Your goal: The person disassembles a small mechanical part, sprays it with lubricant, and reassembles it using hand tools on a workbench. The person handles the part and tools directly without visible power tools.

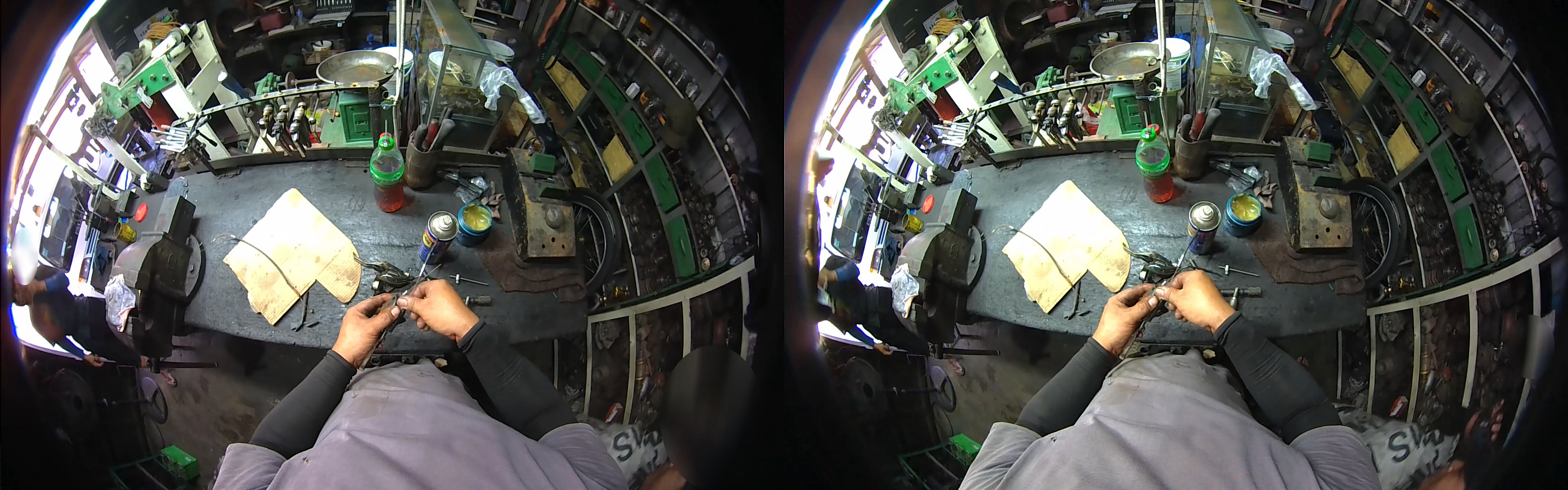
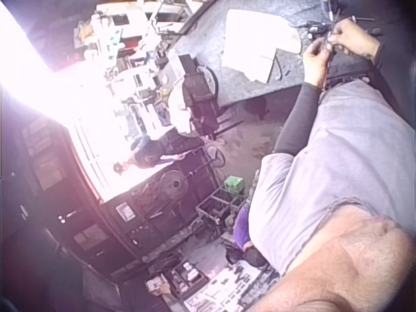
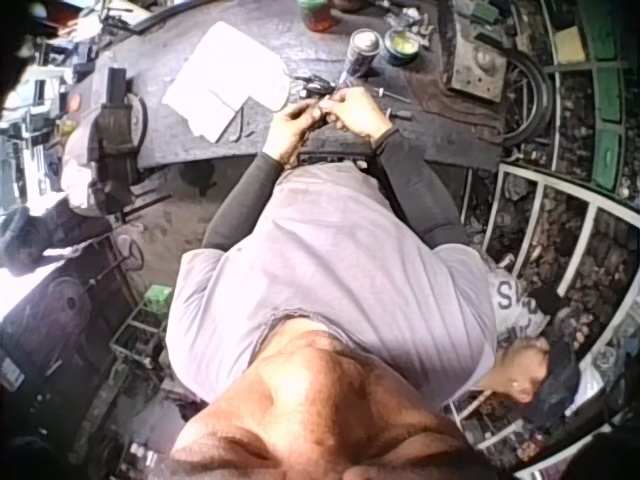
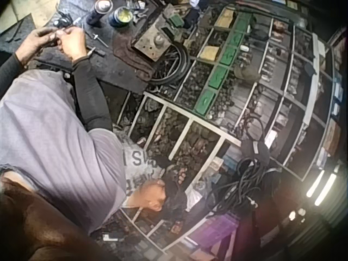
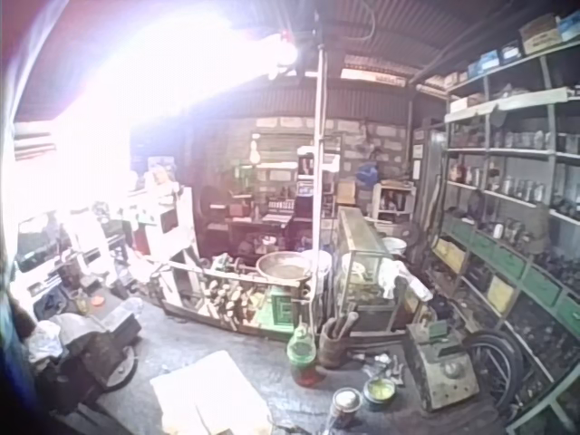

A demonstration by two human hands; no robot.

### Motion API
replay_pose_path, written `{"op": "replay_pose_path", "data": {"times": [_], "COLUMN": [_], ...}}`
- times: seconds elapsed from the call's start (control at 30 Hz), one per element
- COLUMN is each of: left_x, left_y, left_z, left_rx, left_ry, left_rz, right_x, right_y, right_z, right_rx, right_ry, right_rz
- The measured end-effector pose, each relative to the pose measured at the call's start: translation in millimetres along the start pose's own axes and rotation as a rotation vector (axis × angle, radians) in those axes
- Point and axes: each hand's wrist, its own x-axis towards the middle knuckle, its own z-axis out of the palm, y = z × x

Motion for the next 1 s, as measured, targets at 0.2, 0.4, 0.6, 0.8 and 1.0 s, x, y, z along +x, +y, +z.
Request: {"op": "replay_pose_path", "data": {"times": [0.2,0.4,0.6,0.8,1.0], "left_x": [-9.5,-7.1,-8.8,-11.8,-9.2], "left_y": [19.2,17.0,10.1,10.4,4.7], "left_z": [9.2,0.6,2.3,5.8,9.1], "left_rx": [-0.128,-0.103,-0.070,-0.014,0.004], "left_ry": [-0.036,0.019,0.017,-0.002,0.068], "left_rz": [-0.152,-0.115,-0.028,0.021,0.062], "right_x": [3.6,3.9,-0.8,9.3,10.6], "right_y": [11.2,32.0,25.6,9.8,7.1], "right_z": [2.6,10.9,13.6,-13.6,-5.1], "right_rx": [0.172,0.217,0.222,0.515,0.435], "right_ry": [-0.007,0.007,0.020,0.007,0.108], "right_rz": [-0.013,-0.174,-0.174,-0.191,-0.192]}}
